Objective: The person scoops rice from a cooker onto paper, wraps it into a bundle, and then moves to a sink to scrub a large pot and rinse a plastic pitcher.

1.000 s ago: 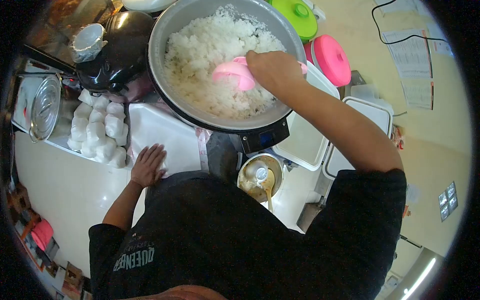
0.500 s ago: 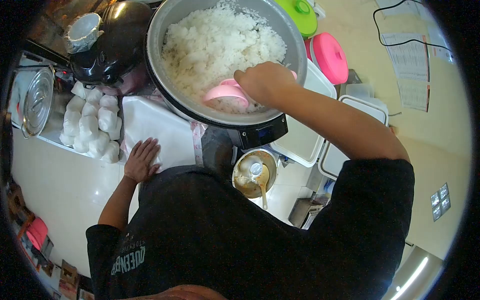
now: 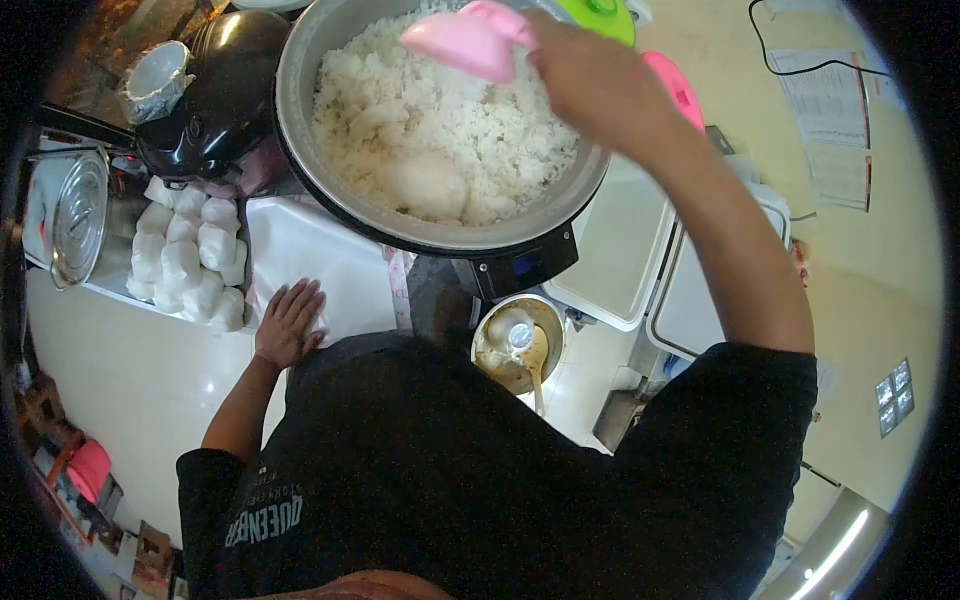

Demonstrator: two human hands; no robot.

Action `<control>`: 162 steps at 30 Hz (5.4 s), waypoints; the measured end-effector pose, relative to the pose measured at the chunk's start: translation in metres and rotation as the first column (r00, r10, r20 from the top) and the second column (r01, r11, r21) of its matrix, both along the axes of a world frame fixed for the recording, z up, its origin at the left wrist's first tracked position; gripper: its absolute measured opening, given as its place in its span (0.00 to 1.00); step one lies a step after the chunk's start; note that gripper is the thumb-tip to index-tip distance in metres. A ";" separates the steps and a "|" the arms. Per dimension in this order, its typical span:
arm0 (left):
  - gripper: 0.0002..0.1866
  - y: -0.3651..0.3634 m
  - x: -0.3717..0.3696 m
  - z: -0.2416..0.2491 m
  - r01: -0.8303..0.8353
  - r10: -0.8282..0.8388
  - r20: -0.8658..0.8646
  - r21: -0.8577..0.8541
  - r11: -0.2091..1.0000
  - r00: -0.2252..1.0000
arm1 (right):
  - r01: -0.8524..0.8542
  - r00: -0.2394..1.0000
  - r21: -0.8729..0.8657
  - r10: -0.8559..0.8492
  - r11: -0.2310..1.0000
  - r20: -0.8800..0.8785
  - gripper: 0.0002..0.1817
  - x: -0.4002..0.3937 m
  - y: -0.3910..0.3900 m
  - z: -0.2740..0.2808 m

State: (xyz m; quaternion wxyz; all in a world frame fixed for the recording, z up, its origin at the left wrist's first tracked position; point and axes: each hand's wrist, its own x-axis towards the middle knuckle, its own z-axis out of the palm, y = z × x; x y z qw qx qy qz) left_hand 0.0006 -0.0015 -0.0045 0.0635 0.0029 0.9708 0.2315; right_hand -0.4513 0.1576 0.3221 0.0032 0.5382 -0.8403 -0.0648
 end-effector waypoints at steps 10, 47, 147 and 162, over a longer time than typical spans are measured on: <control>0.38 0.001 -0.001 -0.001 0.006 -0.005 0.068 -0.009 1.000 0.998 | 0.056 0.998 0.412 -0.063 0.909 0.001 0.10 0.045 -0.003 -0.041; 0.38 -0.005 0.030 0.020 0.076 -0.078 -0.074 -0.029 0.997 0.994 | 0.857 -0.284 0.036 0.413 0.514 0.865 0.17 0.273 0.072 -0.041; 0.39 0.007 0.060 -0.010 0.002 -0.027 -0.189 -0.132 0.991 0.982 | 0.286 0.900 -0.404 -0.099 0.869 0.424 0.20 0.372 0.056 -0.328; 0.15 0.020 0.022 -0.013 -0.133 0.204 -0.331 0.224 0.965 0.921 | 0.266 0.764 -0.366 0.037 0.892 0.644 0.09 0.344 0.056 -0.328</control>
